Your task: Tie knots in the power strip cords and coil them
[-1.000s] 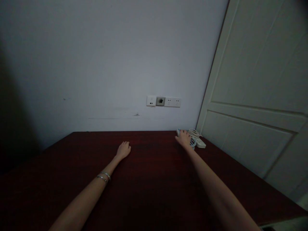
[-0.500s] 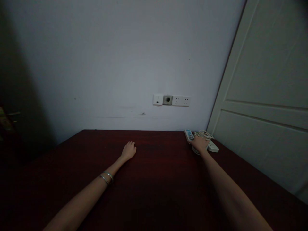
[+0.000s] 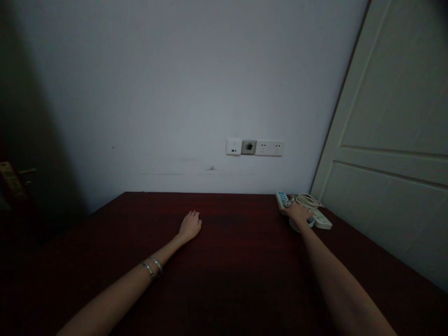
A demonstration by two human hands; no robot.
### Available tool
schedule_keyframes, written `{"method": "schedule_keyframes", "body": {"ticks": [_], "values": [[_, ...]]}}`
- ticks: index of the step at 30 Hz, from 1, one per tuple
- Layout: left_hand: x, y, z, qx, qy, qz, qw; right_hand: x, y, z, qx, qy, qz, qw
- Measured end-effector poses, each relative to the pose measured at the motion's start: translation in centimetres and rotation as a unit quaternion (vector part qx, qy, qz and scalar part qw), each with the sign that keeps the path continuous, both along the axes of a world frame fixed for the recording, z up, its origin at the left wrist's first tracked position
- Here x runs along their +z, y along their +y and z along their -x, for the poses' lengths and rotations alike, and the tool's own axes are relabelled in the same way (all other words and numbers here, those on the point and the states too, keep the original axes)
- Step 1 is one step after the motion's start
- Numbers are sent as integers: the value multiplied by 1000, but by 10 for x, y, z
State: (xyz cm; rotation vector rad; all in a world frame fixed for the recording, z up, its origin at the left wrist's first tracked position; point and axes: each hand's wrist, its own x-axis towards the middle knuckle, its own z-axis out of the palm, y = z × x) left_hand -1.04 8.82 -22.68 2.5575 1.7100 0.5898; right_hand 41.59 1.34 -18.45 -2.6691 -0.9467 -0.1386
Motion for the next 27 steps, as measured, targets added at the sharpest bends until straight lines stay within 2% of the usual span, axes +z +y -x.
{"method": "schedule_keyframes", "body": {"ticks": [6, 9, 12, 17, 20, 24, 27], "values": [[1, 4, 1, 2, -73, 24, 997, 5, -3, 11, 34, -13, -17, 999], [4, 9, 5, 23, -144, 48, 988, 13, -2, 25, 85, -31, -22, 996], [7, 14, 12, 59, -233, 62, 969, 23, -2, 52, 171, -59, -26, 983], [5, 18, 27, 126, -371, 51, 919, 38, 0, 123, 350, -105, -37, 930], [2, 21, 31, 161, -435, 40, 885, 39, 4, 166, 427, -108, -26, 897], [2, 20, 33, 194, -498, 24, 845, 34, 13, 210, 503, -106, -8, 858], [3, 16, 33, 197, -528, 15, 826, 29, 19, 231, 534, -99, 2, 840]]}}
